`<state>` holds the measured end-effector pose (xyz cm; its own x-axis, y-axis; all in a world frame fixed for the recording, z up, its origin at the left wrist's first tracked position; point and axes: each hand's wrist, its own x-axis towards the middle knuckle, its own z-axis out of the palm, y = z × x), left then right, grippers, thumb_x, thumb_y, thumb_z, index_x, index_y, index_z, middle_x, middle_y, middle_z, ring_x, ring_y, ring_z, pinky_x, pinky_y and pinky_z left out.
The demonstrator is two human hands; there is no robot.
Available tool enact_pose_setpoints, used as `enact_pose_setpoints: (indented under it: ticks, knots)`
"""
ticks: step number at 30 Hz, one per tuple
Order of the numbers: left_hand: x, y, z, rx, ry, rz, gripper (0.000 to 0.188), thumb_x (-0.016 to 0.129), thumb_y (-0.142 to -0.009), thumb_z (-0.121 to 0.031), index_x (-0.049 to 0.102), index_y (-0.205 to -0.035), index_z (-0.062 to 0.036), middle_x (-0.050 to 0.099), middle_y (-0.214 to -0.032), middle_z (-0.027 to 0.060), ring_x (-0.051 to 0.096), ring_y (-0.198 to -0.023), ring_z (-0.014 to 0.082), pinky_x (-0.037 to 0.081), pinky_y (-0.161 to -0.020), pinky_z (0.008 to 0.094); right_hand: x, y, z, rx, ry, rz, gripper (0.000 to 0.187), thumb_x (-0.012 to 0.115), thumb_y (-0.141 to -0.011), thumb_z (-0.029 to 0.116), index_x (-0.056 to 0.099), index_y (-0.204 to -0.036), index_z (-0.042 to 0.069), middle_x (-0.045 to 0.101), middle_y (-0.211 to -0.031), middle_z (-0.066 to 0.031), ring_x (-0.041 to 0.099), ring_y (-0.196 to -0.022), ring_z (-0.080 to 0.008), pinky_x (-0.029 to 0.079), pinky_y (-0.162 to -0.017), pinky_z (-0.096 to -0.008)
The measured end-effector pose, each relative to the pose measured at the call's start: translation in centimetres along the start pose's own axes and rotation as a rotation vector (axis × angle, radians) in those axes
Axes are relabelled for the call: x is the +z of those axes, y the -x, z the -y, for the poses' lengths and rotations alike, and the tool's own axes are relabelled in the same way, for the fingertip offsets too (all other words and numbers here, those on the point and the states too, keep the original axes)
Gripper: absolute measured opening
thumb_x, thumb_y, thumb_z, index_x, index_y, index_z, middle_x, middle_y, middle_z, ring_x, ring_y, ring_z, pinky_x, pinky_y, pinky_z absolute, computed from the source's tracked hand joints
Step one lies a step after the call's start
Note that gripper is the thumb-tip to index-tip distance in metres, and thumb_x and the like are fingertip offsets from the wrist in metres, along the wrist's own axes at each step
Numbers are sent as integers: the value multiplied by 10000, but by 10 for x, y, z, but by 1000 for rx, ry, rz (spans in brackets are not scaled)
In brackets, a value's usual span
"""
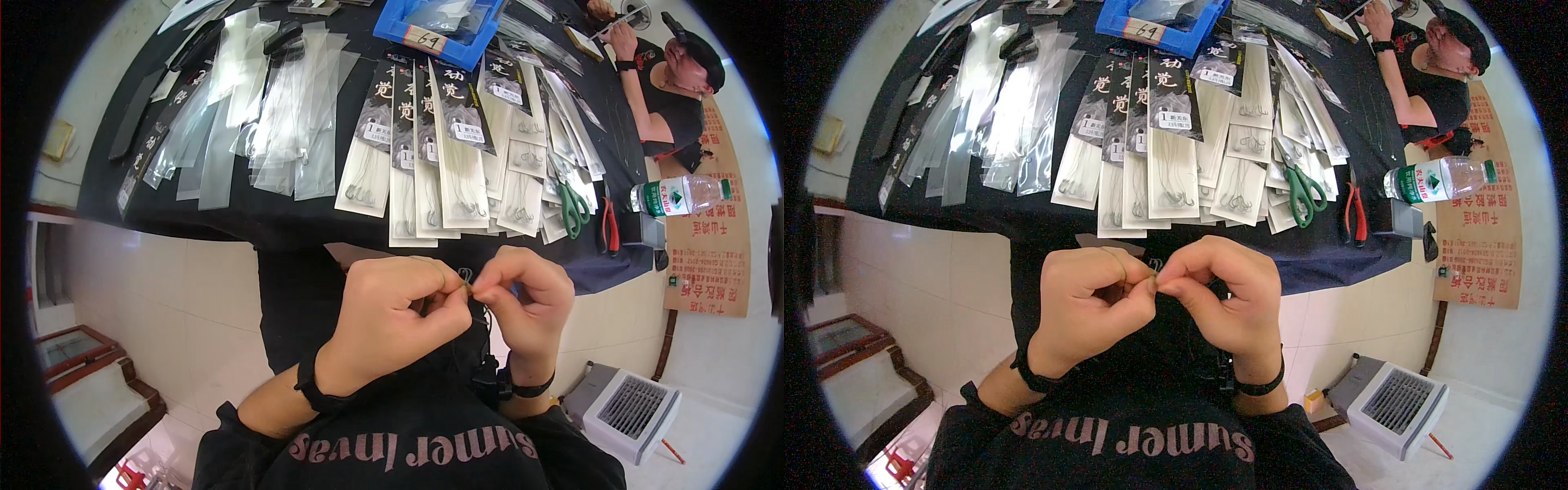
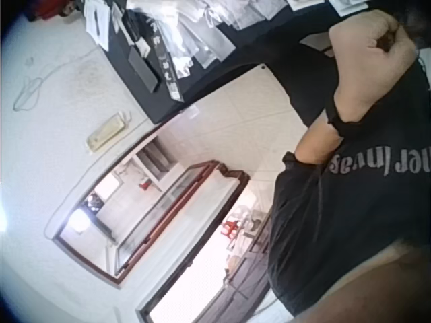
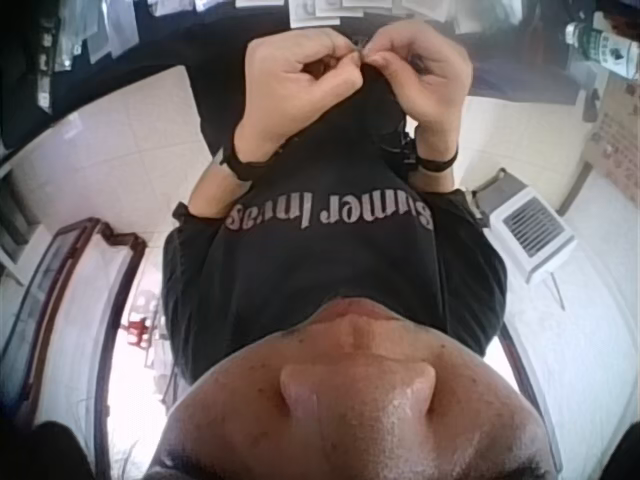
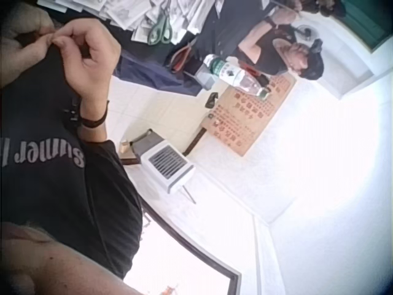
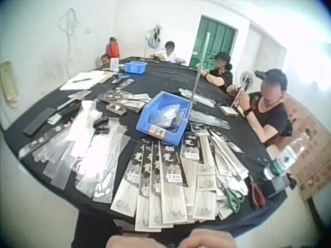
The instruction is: The person picks up a fishing hook and line, trims the excess line with shears, and then slides the assembly into a plastic sleeve.
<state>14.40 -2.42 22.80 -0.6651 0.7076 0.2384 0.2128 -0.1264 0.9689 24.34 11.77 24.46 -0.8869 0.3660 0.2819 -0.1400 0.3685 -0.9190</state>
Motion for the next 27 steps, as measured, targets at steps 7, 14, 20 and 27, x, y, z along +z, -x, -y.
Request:
enact_pose_setpoints:
  ticks: [7,14,20,27]
  knots:
    - [-9,0,-3,-61,-47,-23,19,665,-702,2,677,-712,12,599,-572,27,478,-448,31,338,-427,189,-53,8,2,136,58,-476,124,656,-849,39,610,-956,-2,594,-766,5,491,-623,-35,400,-585,-183]
    - [-11,2,-3,-128,40,1,80,623,-758,-14,675,-713,26,609,-608,15,461,-499,22,340,-463,181,-122,5,-17,394,934,-593,293,731,-770,214,679,-1012,57,605,-1028,-138,602,-890,-250,457,-805,-339]
    - [-16,4,-2,-173,99,-5,74,631,-765,-13,684,-748,35,601,-607,0,441,-494,-1,316,-448,169,-130,10,-43,472,1176,-517,282,723,-772,241,652,-969,52,586,-932,-146,582,-870,-277,459,-793,-351]
    - [-19,5,-2,-302,297,-4,108,622,-820,-33,689,-775,38,629,-688,10,449,-543,-2,332,-480,168,-149,16,-50,633,539,-587,219,588,-867,158,646,-999,-8,596,-883,-126,478,-760,-149,413,-668,-322]
